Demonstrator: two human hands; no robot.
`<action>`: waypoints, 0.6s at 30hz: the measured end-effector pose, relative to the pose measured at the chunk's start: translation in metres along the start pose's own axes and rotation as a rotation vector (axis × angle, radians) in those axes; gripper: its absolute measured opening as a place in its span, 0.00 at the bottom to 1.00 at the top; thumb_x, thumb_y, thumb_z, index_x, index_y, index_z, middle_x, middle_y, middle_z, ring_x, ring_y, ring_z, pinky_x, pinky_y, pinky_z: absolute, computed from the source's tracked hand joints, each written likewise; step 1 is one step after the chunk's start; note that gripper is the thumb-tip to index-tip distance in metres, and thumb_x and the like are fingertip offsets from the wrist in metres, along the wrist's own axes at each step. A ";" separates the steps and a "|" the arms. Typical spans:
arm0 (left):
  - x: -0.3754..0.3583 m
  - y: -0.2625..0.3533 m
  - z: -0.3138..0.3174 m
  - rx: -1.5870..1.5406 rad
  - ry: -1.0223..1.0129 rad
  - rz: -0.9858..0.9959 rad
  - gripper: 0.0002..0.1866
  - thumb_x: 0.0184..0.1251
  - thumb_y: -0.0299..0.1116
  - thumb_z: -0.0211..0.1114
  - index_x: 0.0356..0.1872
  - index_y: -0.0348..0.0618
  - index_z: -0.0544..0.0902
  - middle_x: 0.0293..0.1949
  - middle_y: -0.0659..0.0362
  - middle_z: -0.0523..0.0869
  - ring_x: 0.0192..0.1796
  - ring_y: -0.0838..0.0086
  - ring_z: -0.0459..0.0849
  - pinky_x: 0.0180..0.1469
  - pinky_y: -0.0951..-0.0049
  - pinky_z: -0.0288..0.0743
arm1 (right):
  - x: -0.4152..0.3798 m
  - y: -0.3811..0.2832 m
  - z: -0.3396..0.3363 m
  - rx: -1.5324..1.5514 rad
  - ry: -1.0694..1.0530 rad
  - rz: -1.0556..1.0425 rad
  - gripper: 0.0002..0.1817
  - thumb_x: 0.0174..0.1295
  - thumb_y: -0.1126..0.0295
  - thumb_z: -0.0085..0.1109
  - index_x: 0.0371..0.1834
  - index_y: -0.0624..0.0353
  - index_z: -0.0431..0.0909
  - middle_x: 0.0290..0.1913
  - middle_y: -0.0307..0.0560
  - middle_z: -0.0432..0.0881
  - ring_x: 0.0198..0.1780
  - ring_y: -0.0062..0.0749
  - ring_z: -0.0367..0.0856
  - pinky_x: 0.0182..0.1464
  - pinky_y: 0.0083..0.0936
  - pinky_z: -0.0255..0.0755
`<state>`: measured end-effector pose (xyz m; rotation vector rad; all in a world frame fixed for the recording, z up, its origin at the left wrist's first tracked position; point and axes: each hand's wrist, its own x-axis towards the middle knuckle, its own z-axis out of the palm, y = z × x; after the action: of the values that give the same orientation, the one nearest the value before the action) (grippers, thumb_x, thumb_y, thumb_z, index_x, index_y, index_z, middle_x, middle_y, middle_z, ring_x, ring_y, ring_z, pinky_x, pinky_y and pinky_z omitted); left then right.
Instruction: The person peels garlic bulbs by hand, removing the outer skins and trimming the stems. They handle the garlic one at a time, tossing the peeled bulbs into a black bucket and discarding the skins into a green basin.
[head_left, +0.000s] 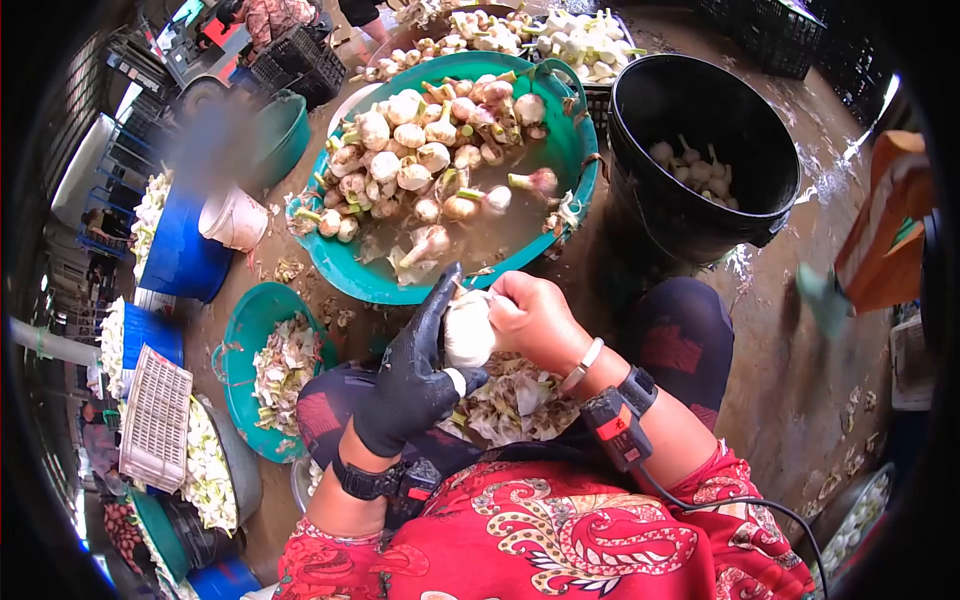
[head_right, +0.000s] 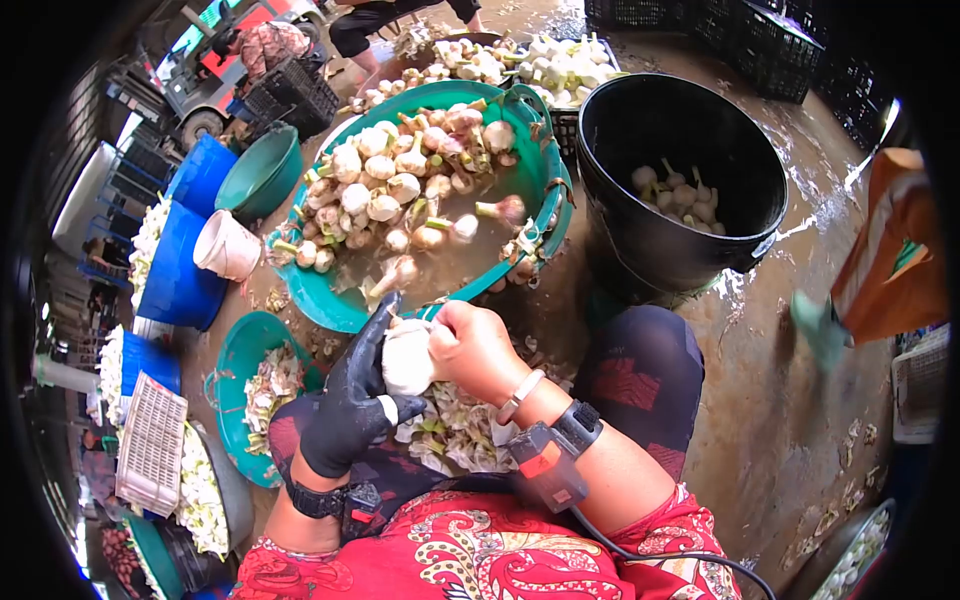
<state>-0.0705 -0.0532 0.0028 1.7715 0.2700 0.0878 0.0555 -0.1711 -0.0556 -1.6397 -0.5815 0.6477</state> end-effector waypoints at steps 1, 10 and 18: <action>0.001 -0.002 -0.001 -0.026 0.011 0.013 0.48 0.47 0.20 0.71 0.73 0.36 0.57 0.65 0.50 0.71 0.66 0.67 0.71 0.67 0.68 0.65 | 0.001 0.007 0.000 0.267 -0.072 0.121 0.06 0.64 0.70 0.56 0.32 0.61 0.78 0.29 0.36 0.80 0.31 0.18 0.77 0.33 0.20 0.70; 0.013 -0.002 -0.008 -0.249 0.026 0.006 0.42 0.52 0.22 0.68 0.71 0.36 0.61 0.60 0.53 0.74 0.61 0.69 0.73 0.65 0.68 0.67 | -0.001 -0.005 -0.013 0.357 -0.160 -0.112 0.04 0.65 0.73 0.60 0.34 0.60 0.79 0.31 0.33 0.79 0.33 0.14 0.74 0.35 0.16 0.71; 0.023 -0.029 -0.005 -0.980 -0.039 -0.070 0.34 0.60 0.27 0.60 0.70 0.37 0.62 0.63 0.48 0.71 0.64 0.58 0.73 0.67 0.55 0.68 | 0.002 0.001 -0.001 1.117 -0.122 0.109 0.03 0.65 0.75 0.58 0.39 0.62 0.78 0.36 0.40 0.82 0.35 0.21 0.80 0.38 0.19 0.76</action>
<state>-0.0536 -0.0372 -0.0266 0.7888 0.2054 0.1105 0.0577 -0.1701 -0.0570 -0.5829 -0.1310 0.9274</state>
